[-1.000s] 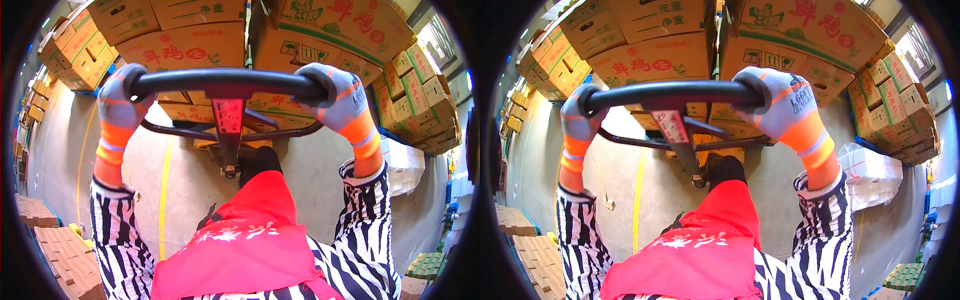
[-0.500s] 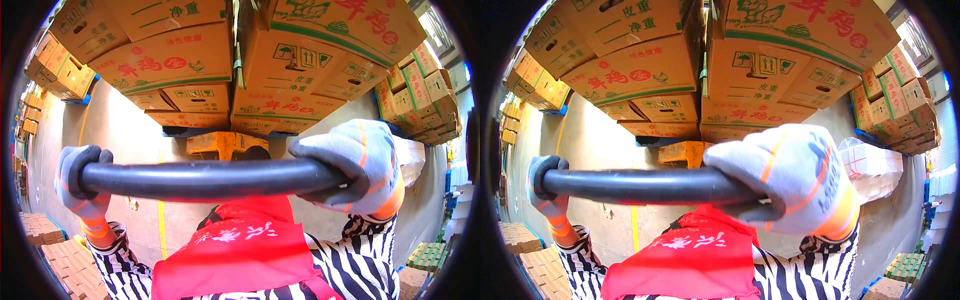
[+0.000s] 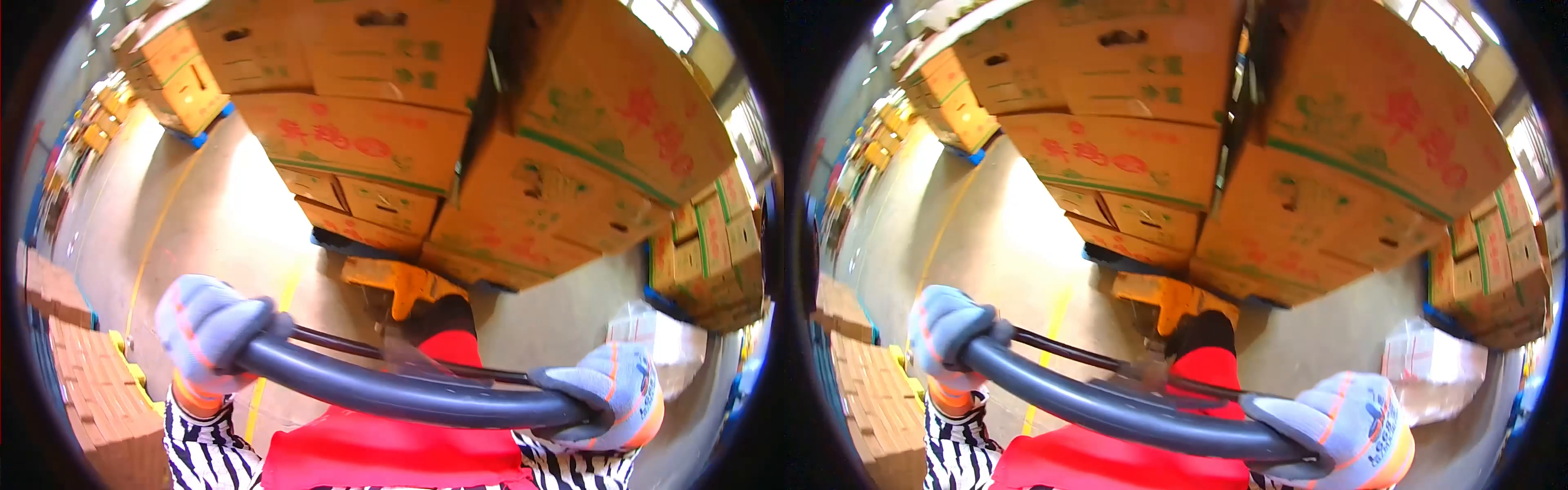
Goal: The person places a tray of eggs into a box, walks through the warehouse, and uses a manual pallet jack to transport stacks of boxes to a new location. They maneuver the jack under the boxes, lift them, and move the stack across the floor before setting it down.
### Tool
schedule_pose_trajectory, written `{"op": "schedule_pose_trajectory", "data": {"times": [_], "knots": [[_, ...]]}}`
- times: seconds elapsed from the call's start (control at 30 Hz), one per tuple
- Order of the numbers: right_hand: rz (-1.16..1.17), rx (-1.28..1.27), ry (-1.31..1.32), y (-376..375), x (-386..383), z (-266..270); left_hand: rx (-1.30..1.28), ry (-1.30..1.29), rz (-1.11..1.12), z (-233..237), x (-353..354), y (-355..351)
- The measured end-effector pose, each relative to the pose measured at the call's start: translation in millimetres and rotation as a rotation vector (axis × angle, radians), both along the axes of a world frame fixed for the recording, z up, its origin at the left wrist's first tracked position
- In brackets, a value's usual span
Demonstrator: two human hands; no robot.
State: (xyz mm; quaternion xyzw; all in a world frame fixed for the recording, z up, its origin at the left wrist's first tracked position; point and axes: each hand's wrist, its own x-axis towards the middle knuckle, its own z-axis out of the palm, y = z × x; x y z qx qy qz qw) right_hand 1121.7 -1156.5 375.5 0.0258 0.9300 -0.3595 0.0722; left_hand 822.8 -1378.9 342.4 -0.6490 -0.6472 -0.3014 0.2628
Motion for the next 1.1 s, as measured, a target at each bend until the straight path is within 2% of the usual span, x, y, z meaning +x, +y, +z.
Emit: {"op": "schedule_pose_trajectory", "data": {"times": [0.07,0.13,0.17,0.23,0.33,0.37,0.47,0.6,0.67,0.77,0.8,0.9,0.93,0.97,1.03,1.1], "knots": [[-0.042,-0.311,-0.193,5,11,-13,-0.023,0.005,-0.02,-1,2,-2],[-0.097,-0.497,-0.331,8,15,-20,0.005,0.007,0.009,-2,2,-1],[-0.089,-0.466,-0.362,7,4,-12,-0.005,0.004,0.003,-3,1,-3],[-0.013,-0.187,-0.337,3,-13,18,-0.004,0.001,-0.004,-2,1,-3],[-0.105,0.101,0.008,-18,-14,30,-0.002,-0.009,-0.018,-4,0,-7],[-0.121,0.185,-0.082,-17,-14,33,-0.004,-0.009,-0.025,-5,-1,-8],[-0.171,0.09,-0.086,-17,-13,24,-0.055,-0.016,0.003,-4,0,-12],[-0.165,0.221,-0.221,-27,-21,45,-0.174,-0.011,0.084,3,4,-21],[-0.155,0.124,-0.181,-22,-17,36,-0.219,0.027,0.071,13,4,-17],[-0.136,0.017,-0.138,-13,-14,24,-0.383,-0.069,0.031,24,6,-7],[-0.116,-0.038,-0.104,-11,-13,20,-0.552,-0.102,0.038,35,8,-4],[-0.258,-0.09,-0.107,-13,-8,4,-1.008,-0.423,-0.073,59,0,12],[-0.281,-0.111,-0.045,-15,-6,4,-1.063,-0.614,-0.115,58,-4,14],[-0.253,-0.015,0.122,-17,-3,3,-1.035,-0.661,-0.156,55,-5,14],[-0.381,-0.042,0.023,-31,3,10,-1.009,-0.68,-0.2,46,-3,13],[-0.363,0.049,0.102,-43,9,-10,-1.064,-0.755,-0.217,42,5,-5]]}}
